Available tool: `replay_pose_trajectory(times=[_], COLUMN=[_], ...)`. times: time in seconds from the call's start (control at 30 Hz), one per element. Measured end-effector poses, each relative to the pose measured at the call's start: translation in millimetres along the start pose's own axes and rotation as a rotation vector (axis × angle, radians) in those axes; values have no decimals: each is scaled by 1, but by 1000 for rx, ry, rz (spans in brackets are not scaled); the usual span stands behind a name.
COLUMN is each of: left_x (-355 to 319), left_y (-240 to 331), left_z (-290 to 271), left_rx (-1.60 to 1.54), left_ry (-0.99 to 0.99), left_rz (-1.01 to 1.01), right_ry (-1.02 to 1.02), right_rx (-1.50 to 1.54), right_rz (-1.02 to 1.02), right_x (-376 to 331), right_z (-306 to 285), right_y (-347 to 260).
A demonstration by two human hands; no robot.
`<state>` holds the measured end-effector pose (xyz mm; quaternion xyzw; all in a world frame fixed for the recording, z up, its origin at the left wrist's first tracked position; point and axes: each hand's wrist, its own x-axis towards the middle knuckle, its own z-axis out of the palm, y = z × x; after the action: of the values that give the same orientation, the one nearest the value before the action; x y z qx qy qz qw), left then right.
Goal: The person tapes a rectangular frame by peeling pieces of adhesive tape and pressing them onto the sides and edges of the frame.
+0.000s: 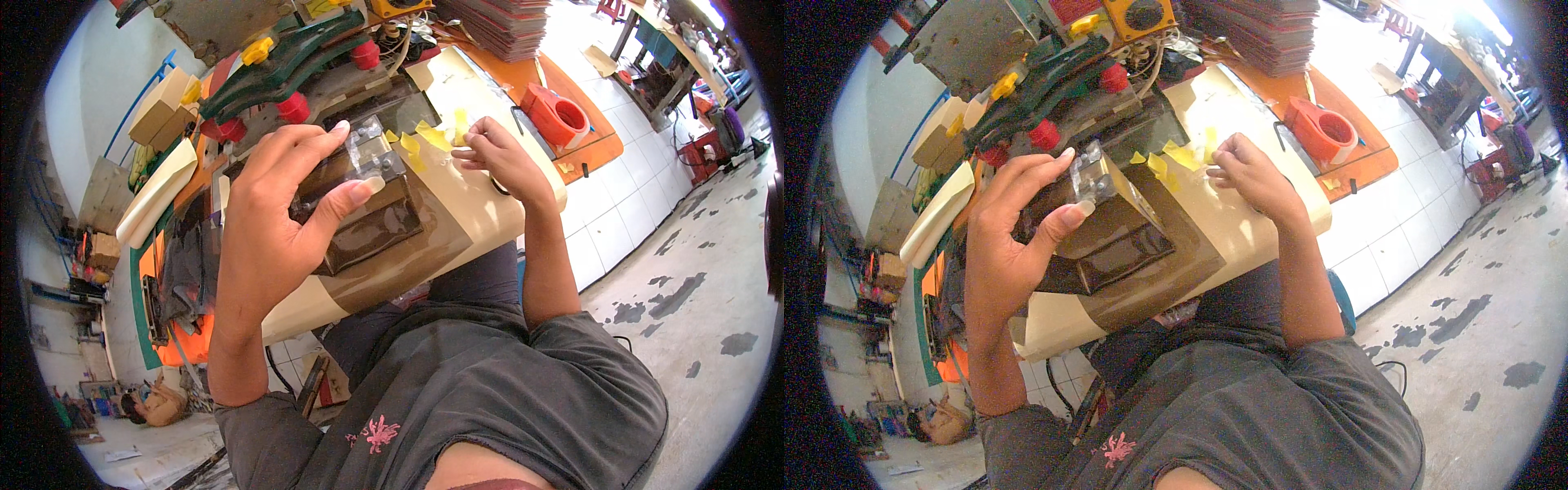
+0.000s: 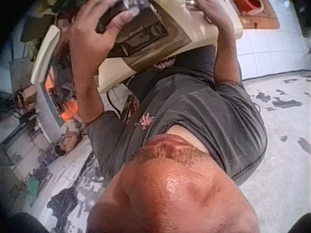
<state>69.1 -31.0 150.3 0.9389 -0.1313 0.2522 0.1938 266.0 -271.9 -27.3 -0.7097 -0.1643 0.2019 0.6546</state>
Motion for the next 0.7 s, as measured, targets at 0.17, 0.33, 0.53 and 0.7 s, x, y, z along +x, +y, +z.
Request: replay_pose_trajectory(times=[0.17,0.33,0.53,0.7], left_x=[0,-1,-2,-2], left_y=[1,1,-1,0], left_z=[-4,-2,-3,-2], left_rx=[13,-15,-7,-20], left_ry=[-58,-50,-47,-28], left_rz=[-54,-69,-61,-58], right_ry=[106,273,196,96], right_rx=[-56,-65,187,297], right_rz=[-231,-372,-508,-599], right_x=[-9,-17,-23,-29], right_z=[-13,-16,-10,8], right_y=[-9,-24,-51,-71])
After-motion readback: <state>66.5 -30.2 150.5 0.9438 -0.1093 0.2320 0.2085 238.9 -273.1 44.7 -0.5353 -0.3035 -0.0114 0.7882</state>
